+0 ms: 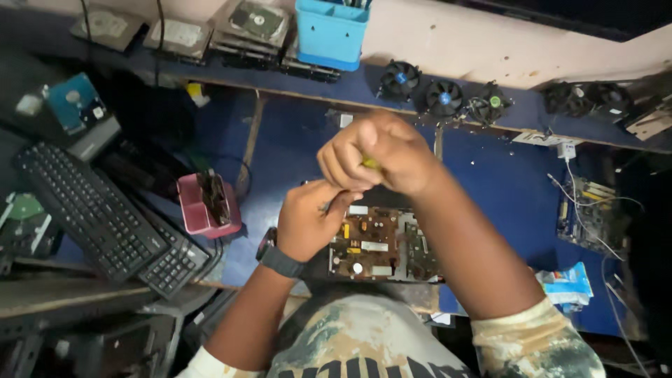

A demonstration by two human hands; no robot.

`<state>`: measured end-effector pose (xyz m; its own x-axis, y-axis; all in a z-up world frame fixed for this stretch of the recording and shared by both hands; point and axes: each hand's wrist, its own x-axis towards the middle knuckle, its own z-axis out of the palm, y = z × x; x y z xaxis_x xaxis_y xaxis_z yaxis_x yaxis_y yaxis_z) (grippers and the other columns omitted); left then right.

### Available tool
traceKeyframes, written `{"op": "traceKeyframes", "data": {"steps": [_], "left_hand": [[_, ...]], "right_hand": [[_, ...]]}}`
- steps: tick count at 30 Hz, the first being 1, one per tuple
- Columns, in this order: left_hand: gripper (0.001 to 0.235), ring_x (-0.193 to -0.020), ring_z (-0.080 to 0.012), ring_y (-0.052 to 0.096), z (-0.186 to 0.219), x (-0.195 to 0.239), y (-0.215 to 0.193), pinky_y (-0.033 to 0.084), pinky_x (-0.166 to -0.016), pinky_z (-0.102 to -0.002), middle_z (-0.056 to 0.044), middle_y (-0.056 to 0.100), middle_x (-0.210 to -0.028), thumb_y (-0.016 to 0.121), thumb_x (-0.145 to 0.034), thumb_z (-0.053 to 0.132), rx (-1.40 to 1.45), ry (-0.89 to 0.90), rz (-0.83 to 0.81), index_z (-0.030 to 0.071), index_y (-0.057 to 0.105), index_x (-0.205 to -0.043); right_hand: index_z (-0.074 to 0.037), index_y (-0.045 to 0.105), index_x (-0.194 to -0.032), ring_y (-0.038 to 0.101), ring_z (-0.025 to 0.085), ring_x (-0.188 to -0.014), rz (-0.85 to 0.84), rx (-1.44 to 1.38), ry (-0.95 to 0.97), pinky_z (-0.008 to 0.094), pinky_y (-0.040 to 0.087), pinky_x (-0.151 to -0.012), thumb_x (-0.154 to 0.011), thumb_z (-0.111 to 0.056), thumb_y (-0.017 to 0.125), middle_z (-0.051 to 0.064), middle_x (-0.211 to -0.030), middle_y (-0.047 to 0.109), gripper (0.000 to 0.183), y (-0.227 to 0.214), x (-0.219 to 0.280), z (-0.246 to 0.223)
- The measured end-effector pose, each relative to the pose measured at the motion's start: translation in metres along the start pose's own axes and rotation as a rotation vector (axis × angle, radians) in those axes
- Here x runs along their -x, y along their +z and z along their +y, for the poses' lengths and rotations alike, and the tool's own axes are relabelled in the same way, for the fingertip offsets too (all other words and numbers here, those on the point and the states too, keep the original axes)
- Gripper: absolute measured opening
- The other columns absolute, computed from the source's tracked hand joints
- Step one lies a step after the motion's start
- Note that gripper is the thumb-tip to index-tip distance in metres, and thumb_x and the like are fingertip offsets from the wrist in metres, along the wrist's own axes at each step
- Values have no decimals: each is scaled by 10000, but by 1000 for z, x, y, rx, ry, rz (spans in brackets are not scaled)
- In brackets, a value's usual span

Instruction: The person uses a yellow-handled screwdriver to remove and install screws on an open electronic device. They repeatedly pick up screws from the workbench and place them into the device, then tighten them with the screwdriver.

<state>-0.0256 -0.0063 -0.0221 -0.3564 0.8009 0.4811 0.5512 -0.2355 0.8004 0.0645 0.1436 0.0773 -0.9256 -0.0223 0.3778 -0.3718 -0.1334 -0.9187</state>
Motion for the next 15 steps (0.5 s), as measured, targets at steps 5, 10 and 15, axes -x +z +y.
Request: {"op": "traceKeyframes", "data": {"steps": [5,10,15], "left_hand": [[212,-852,-297,760,-2,-2,-1,587,-728,-366,-156,756,-969,782,-873,69,-8,9,85,47,739,-1079],[210,-907,-308,760,-1,-6,0,592,-771,-371,-145,757,-999,767,-873,47,-2,32,104,53,743,-1082],[150,-860,-297,747,2,-7,0,572,-744,-368,-112,752,-933,801,-835,79,-27,29,77,62,735,-969]], "right_hand": [[-20,602,-900,603,134,-779,648,311,-43,287,501,-726,-1135,-344,533,55,-861,628,406,50,10,-12],[-30,543,-997,494,69,-839,818,465,-94,240,439,-750,-1067,-229,584,-7,-958,555,215,80,10,-6],[-36,515,-894,457,65,-661,791,384,-215,242,373,-594,-1078,-206,650,17,-787,541,285,70,16,12]]}}
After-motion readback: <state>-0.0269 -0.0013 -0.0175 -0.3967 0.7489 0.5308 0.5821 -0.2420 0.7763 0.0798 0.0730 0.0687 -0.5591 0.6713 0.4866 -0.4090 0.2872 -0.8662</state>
